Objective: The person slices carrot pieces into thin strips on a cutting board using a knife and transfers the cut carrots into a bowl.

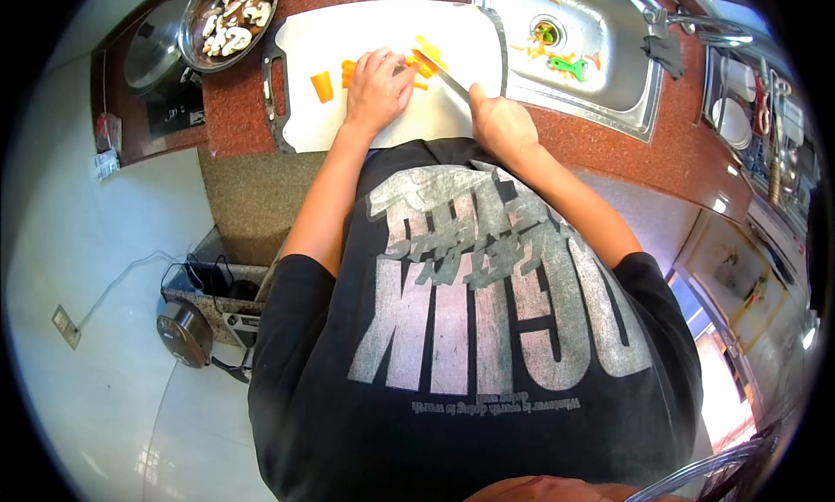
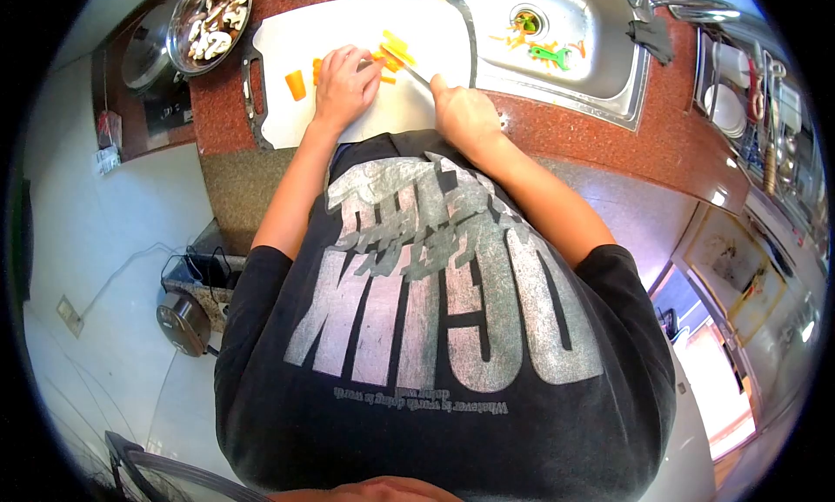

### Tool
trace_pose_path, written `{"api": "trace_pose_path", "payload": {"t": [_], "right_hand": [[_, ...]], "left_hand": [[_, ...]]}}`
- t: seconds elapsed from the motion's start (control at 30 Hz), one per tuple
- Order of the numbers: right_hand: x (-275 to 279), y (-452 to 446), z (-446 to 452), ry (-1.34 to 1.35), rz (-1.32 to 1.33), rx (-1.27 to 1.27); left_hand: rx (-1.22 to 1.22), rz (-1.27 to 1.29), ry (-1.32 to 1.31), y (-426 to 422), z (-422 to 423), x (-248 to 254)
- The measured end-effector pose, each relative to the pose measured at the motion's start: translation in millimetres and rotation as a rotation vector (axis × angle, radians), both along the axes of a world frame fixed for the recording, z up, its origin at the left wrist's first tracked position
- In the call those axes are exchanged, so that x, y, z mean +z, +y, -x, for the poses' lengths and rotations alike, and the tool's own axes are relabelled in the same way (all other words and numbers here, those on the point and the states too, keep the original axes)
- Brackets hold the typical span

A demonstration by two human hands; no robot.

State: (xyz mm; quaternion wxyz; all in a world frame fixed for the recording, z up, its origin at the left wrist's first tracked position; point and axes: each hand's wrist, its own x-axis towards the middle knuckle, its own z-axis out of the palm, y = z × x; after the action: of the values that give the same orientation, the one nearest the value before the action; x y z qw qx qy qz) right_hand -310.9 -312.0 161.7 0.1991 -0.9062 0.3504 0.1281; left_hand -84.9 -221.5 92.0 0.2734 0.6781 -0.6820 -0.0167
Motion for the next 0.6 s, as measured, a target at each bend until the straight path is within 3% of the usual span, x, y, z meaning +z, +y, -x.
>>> {"api": "trace_pose_path", "payload": {"t": [0.5, 0.6], "right_hand": [[-0.1, 2.6, -4.8, -0.008, 0.039, 0.014], [3.1, 3.7, -6.0, -0.026, 0.05, 0.039]], "left_hand": [[0.033, -0.055, -0.024, 13.3, 8.5, -1.3], [0.05, 0.043, 0.005, 17.9, 12.4, -5.7]]}}
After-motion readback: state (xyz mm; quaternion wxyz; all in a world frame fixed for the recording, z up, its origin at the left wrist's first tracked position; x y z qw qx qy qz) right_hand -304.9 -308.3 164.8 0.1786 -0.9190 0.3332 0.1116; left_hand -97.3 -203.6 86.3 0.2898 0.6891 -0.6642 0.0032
